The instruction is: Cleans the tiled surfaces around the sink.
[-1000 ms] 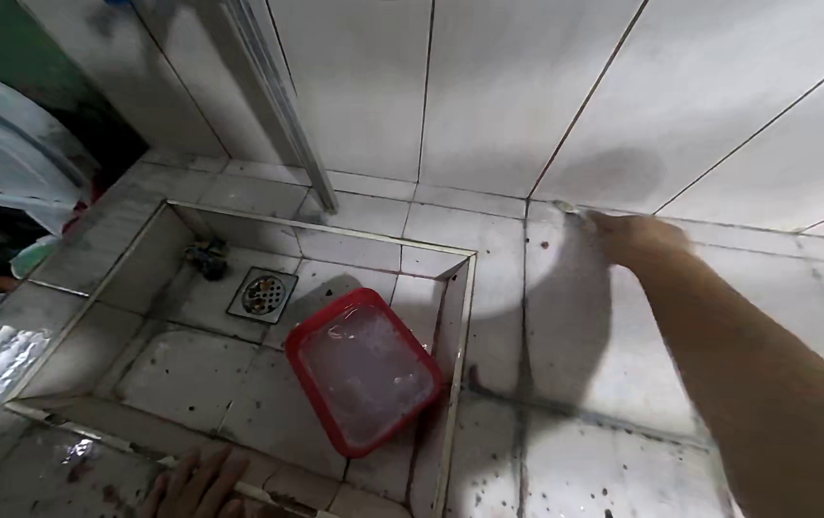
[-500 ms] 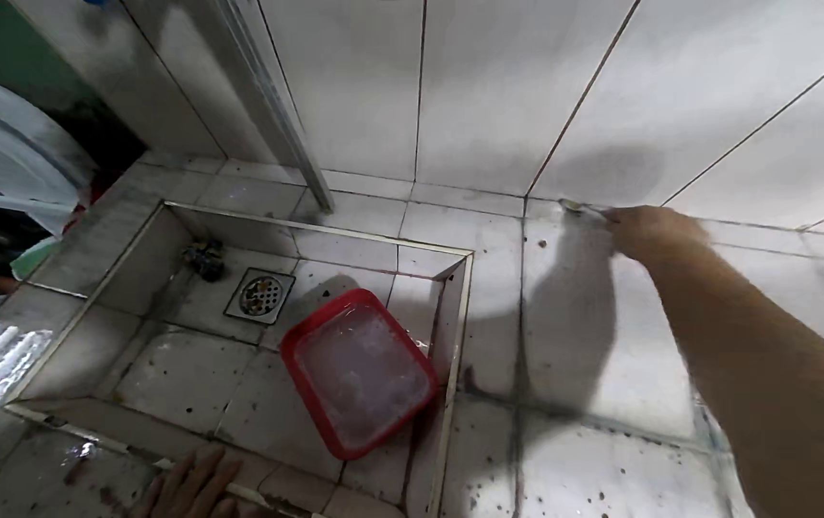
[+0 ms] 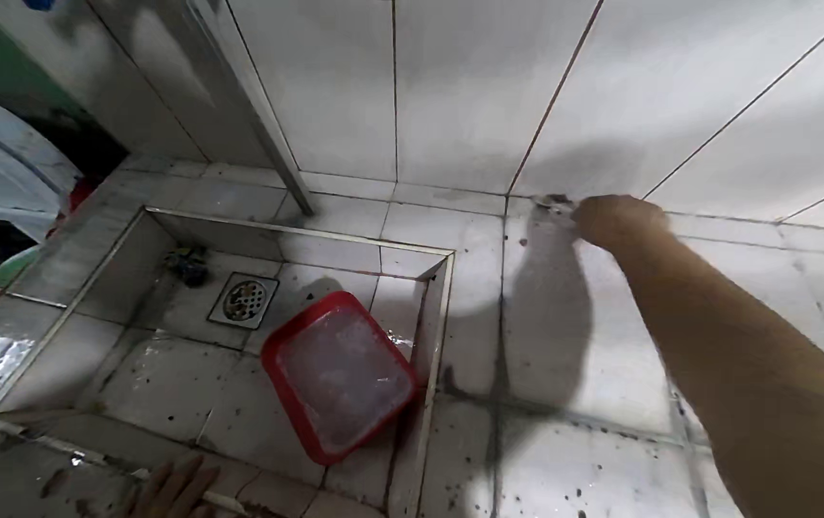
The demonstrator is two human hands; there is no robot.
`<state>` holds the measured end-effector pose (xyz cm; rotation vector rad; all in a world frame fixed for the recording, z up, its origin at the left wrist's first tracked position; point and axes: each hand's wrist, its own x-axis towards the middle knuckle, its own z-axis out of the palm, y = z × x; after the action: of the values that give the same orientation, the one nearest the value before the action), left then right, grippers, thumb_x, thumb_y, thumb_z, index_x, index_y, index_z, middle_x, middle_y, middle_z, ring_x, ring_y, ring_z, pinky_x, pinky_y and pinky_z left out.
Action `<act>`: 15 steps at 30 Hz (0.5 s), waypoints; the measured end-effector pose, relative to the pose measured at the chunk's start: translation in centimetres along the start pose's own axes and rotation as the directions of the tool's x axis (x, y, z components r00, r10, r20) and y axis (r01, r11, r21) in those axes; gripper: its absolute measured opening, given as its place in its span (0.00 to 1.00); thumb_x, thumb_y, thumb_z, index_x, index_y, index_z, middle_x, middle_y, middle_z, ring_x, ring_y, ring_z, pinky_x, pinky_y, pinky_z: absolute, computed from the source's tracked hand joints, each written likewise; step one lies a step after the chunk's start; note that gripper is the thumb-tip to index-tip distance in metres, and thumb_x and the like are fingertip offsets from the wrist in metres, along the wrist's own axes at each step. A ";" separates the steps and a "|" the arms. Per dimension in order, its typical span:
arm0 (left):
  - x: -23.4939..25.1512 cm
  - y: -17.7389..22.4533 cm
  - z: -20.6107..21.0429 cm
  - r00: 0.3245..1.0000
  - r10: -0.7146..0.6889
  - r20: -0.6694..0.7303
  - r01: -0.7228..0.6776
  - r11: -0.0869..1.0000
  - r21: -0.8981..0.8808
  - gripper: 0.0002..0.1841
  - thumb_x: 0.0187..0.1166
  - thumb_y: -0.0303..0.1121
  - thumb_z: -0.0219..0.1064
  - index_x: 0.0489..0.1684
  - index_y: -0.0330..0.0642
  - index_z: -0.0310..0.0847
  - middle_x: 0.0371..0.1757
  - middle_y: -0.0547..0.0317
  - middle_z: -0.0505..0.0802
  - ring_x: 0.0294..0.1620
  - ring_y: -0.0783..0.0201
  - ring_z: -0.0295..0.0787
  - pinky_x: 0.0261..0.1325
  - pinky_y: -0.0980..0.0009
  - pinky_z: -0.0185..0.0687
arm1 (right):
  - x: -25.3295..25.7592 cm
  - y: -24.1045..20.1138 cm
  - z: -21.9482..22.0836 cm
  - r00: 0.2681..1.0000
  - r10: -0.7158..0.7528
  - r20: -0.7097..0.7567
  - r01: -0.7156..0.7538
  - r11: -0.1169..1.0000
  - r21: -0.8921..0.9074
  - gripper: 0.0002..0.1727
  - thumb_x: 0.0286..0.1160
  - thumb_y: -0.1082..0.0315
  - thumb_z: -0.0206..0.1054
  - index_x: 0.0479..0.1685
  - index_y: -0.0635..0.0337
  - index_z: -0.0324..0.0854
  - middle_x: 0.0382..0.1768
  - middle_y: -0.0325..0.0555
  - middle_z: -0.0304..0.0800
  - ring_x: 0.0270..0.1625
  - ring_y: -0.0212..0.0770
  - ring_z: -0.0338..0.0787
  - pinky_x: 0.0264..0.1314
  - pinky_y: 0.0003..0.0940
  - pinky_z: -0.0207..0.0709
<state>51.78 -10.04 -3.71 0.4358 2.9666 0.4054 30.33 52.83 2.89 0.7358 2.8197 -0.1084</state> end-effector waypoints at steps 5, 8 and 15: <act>-0.1 -0.4 0.4 1.000 0.007 0.000 -0.007 0.998 0.057 0.31 0.95 0.51 0.35 0.77 0.44 0.79 0.82 0.38 0.79 0.89 0.31 0.61 0.88 0.30 0.43 | 1.8 11.0 2.2 0.977 0.208 0.050 -0.205 0.977 -0.064 0.24 0.86 0.55 0.64 0.53 0.75 0.83 0.56 0.80 0.85 0.62 0.81 0.84 0.52 0.84 0.72; 0.0 -0.4 0.3 1.000 0.004 0.008 -0.005 0.999 0.053 0.30 0.95 0.49 0.36 0.77 0.44 0.79 0.82 0.38 0.79 0.89 0.30 0.60 0.89 0.31 0.43 | -0.5 6.8 2.3 0.978 0.208 0.023 -0.208 0.978 0.006 0.20 0.79 0.60 0.70 0.52 0.74 0.83 0.56 0.79 0.86 0.61 0.81 0.85 0.51 0.83 0.73; -0.2 -0.4 0.1 1.000 0.009 0.003 -0.010 0.999 0.035 0.29 0.95 0.48 0.39 0.76 0.43 0.80 0.81 0.37 0.79 0.88 0.31 0.61 0.89 0.31 0.42 | -1.5 -7.2 0.8 0.999 -0.019 0.036 0.017 0.998 0.065 0.20 0.91 0.58 0.55 0.60 0.66 0.84 0.62 0.72 0.87 0.65 0.74 0.86 0.54 0.78 0.75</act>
<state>51.90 -10.50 -3.90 0.4540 2.9736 0.3541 28.25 45.77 2.60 0.7149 2.8000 -0.2150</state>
